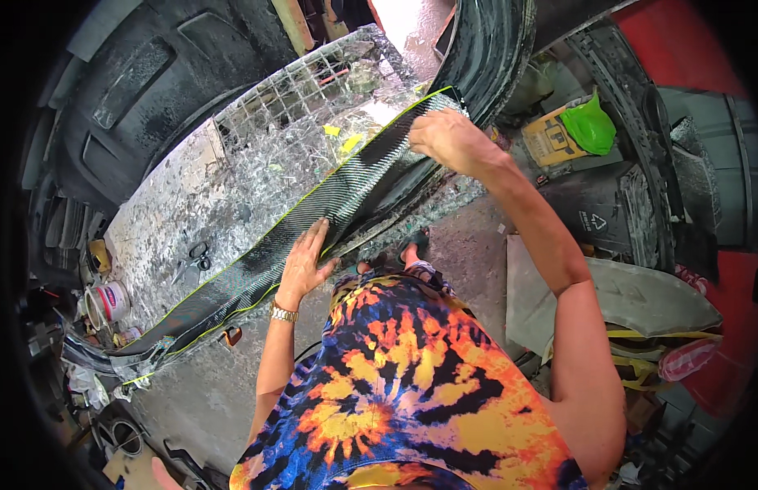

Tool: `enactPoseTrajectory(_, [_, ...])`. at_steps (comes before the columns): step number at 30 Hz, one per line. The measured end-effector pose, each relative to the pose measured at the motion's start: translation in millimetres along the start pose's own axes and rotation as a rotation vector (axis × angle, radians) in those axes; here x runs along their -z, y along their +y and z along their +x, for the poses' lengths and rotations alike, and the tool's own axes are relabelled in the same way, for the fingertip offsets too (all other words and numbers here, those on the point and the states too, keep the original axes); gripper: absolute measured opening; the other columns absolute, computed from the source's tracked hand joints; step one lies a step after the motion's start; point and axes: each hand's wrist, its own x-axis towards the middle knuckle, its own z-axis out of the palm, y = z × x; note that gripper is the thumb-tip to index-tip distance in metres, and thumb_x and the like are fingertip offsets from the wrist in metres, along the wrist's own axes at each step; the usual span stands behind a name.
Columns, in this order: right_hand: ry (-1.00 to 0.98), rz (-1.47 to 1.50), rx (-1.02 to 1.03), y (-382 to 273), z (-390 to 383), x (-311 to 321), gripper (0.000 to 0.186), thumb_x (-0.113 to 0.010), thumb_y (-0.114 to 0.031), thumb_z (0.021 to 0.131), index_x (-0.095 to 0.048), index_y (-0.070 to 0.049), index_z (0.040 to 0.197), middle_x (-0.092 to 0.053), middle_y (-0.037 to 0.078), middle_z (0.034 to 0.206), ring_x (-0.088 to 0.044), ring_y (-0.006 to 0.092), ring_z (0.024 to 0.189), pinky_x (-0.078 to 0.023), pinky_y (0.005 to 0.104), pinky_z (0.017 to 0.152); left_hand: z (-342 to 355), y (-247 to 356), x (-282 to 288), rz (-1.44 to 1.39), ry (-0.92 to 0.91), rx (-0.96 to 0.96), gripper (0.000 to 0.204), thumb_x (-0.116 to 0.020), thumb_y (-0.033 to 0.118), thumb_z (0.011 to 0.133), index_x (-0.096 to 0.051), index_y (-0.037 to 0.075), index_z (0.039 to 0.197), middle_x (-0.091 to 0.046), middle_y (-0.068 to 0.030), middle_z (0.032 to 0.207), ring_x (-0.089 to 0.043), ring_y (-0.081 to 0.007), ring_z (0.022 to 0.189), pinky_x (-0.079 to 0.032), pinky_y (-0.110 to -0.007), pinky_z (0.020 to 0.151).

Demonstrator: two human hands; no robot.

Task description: The person aligns and smooths a carbon fiber wrap onto a curved car part by hand across its surface.

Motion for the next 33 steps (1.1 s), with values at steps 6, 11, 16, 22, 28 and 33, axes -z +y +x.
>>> enactPoseTrajectory(6, [-0.105,0.322,-0.046,-35.7,-31.8,4.5,0.038,-0.071,-0.026,0.085,-0.068,-0.004,0.115,-0.068,0.014,0.119,-0.062,0.0312,0.114,-0.047,0.0427,0.100,-1.8,3.3,1.4,0.002,0.010,0.015,0.085,-0.073,0.029,0.081,-0.034,0.006,0.153,-0.040,-0.0155,0.156,-0.044,-0.0350,0.138,-0.036,-0.046,0.115])
enactPoseTrajectory(11, [-0.169,0.311,0.161,-113.6,-0.8,-100.1,0.058,-0.061,-0.042,0.096,-0.055,-0.002,0.137,-0.054,0.019,0.144,-0.048,0.0327,0.136,-0.035,0.0451,0.116,-2.1,2.8,-2.3,0.011,0.019,0.007,0.085,-0.073,0.029,0.081,-0.034,0.008,0.153,-0.037,-0.0140,0.157,-0.044,-0.0344,0.138,-0.036,-0.047,0.115])
enactPoseTrajectory(16, [-0.173,0.202,0.155,-123.8,19.1,-147.6,0.061,-0.052,-0.046,0.100,-0.049,-0.001,0.141,-0.047,0.019,0.149,-0.042,0.0334,0.141,-0.028,0.0465,0.120,-4.7,2.7,-4.7,0.044,0.020,0.031,0.086,-0.073,0.032,0.080,-0.034,0.008,0.153,-0.037,-0.0140,0.158,-0.043,-0.0332,0.139,-0.034,-0.047,0.115])
enactPoseTrajectory(22, [-0.156,0.090,0.196,-120.7,17.5,-143.0,0.060,-0.050,-0.045,0.101,-0.051,-0.001,0.140,-0.050,0.019,0.147,-0.044,0.0325,0.139,-0.029,0.0457,0.119,-1.5,5.0,-6.1,0.059,0.021,0.039,0.087,-0.072,0.033,0.081,-0.033,0.009,0.155,-0.036,-0.0130,0.159,-0.043,-0.0325,0.139,-0.034,-0.046,0.114])
enactPoseTrajectory(28, [-0.173,0.036,0.189,-119.5,19.8,-140.7,0.060,-0.049,-0.046,0.101,-0.051,0.001,0.139,-0.051,0.018,0.146,-0.046,0.0304,0.137,-0.030,0.0450,0.118,-3.9,6.2,-6.8,0.089,0.029,0.028,0.087,-0.073,0.033,0.080,-0.034,0.008,0.154,-0.036,-0.0126,0.159,-0.043,-0.0318,0.139,-0.034,-0.046,0.115])
enactPoseTrajectory(33, [-0.123,-0.029,0.263,-112.0,17.9,-144.2,0.058,-0.052,-0.046,0.099,-0.054,0.000,0.135,-0.055,0.018,0.141,-0.049,0.0307,0.133,-0.033,0.0462,0.115,1.2,8.7,-7.5,0.110,0.029,0.032,0.086,-0.073,0.032,0.080,-0.034,0.008,0.154,-0.037,-0.0131,0.158,-0.042,-0.0318,0.139,-0.033,-0.046,0.115])
